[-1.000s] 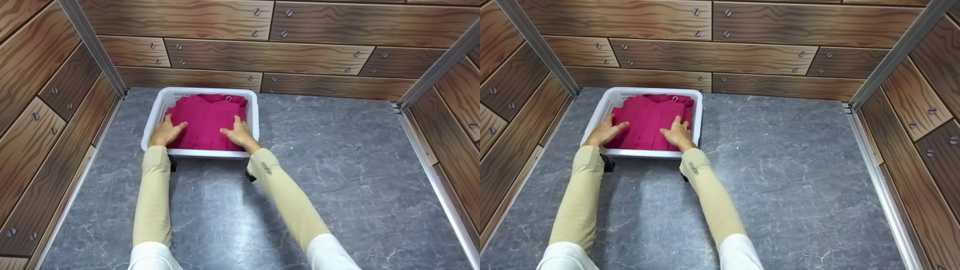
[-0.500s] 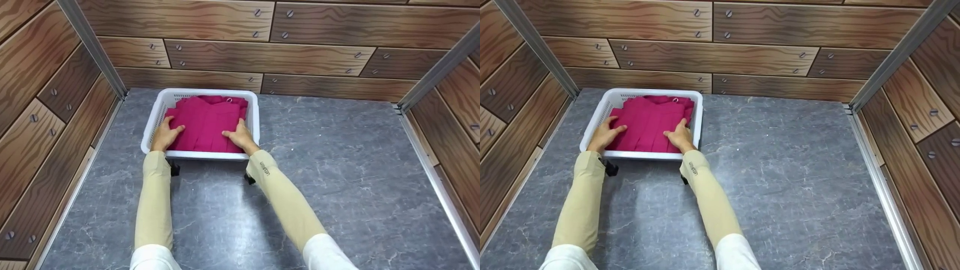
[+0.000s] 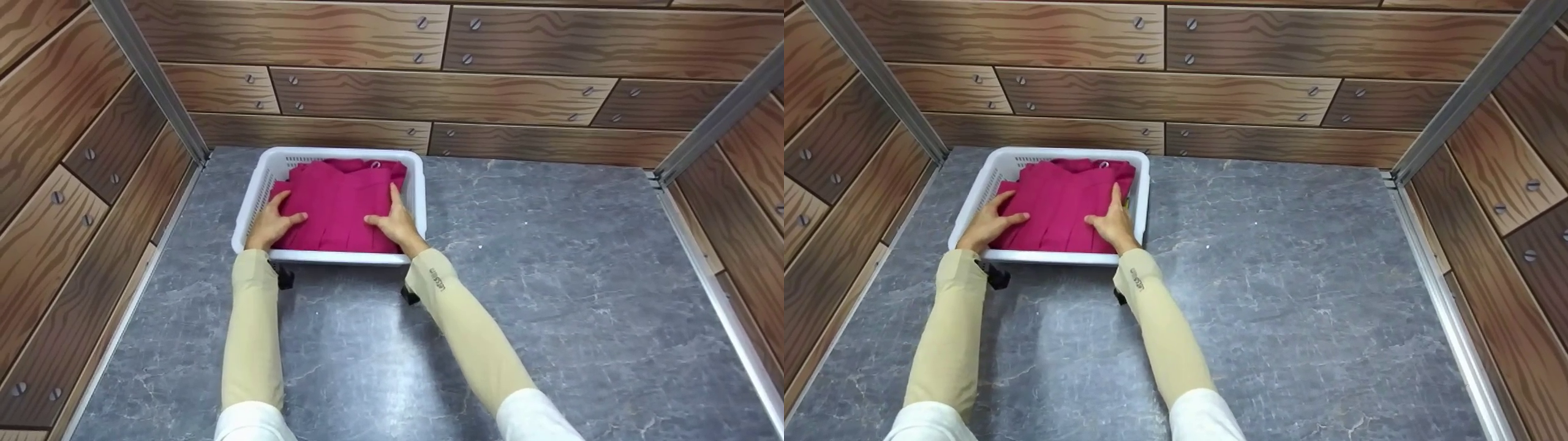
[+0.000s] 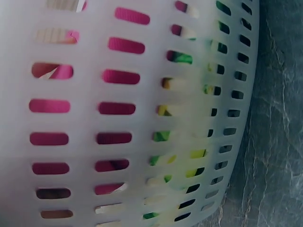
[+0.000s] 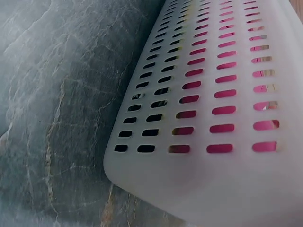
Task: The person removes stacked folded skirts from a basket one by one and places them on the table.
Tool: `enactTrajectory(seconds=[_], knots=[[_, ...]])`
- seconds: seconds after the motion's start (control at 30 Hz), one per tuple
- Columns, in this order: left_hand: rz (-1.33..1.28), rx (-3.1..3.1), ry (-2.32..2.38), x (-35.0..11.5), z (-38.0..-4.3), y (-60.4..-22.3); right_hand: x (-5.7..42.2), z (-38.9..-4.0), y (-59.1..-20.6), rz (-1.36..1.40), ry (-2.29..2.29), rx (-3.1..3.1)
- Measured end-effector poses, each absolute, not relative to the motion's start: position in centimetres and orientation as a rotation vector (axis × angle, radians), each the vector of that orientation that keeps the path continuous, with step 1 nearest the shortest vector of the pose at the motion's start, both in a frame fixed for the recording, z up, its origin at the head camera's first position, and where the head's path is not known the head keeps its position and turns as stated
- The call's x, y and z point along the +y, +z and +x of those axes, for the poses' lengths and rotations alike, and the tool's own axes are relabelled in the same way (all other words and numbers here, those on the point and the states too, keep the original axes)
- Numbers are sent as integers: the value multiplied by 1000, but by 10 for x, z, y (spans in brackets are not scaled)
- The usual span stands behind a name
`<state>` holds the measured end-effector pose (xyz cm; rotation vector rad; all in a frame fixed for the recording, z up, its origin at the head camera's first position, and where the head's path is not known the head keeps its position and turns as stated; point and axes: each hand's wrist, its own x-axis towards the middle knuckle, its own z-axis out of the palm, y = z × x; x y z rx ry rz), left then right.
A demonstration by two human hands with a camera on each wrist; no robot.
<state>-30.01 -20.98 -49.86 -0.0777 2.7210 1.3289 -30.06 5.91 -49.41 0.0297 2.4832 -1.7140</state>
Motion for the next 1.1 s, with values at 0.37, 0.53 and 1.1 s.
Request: enactTrajectory(seconds=[0.37, 0.53, 1.1], knots=[[164, 2493, 1593, -216, -294, -497, 60, -298, -495, -227, -1613, 2442], [175, 2416, 1584, -215, -298, -499, 61, -300, -496, -163, -1551, 2414], [230, 2455, 1678, -207, -297, -476, 69, -304, -476, -208, -1769, 2308]])
